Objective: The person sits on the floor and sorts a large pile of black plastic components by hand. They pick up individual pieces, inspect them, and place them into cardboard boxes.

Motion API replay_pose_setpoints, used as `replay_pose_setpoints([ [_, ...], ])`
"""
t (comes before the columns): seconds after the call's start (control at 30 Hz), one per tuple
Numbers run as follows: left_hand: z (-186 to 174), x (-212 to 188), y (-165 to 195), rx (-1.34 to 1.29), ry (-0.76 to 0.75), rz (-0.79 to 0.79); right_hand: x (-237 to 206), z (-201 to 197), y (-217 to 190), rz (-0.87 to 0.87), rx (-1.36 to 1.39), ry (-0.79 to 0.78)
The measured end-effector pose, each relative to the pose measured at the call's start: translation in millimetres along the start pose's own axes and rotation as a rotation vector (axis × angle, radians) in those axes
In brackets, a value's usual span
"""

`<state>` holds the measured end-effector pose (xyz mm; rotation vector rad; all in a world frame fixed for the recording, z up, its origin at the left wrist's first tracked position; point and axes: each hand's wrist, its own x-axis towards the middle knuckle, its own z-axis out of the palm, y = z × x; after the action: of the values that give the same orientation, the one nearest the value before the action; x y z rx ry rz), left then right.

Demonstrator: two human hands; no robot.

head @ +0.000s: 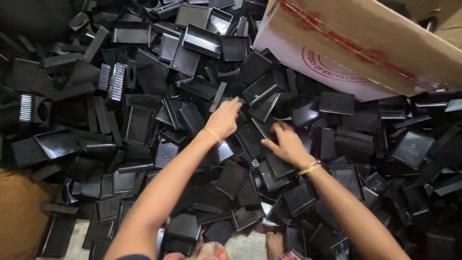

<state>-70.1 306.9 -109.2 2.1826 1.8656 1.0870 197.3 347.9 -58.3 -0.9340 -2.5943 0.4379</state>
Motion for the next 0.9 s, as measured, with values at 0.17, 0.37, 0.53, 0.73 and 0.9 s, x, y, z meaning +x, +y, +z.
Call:
replay_pose_setpoints([
  [0.17,17.2,40.4,-14.9,0.224,-0.187,0.051,-12.2,-12.7,12.4,0.282,-0.014,-0.182],
  [0.37,-20.0,45.6,12.7,0.279,-0.16,0.036,-29.9,-49.7,13.8,0.413,1.077,-0.006],
  [0.53,-52.0,35.3,78.2,-0.205,0.316,-0.103,-31.0,-52.5,-15.7,0.426,1.031,-0.025],
  [0.73,-68.5,13.7,126.6,-0.863,-0.265,-0.199,-30.1,-53.6,-41.7,0.398,1.318,0.05],
  [0.9,-78.2,-6.8,137.3,-0.8,-0.153,-0.028,-26.1,-62.3,-44.5,0.253,1.616,0.102],
])
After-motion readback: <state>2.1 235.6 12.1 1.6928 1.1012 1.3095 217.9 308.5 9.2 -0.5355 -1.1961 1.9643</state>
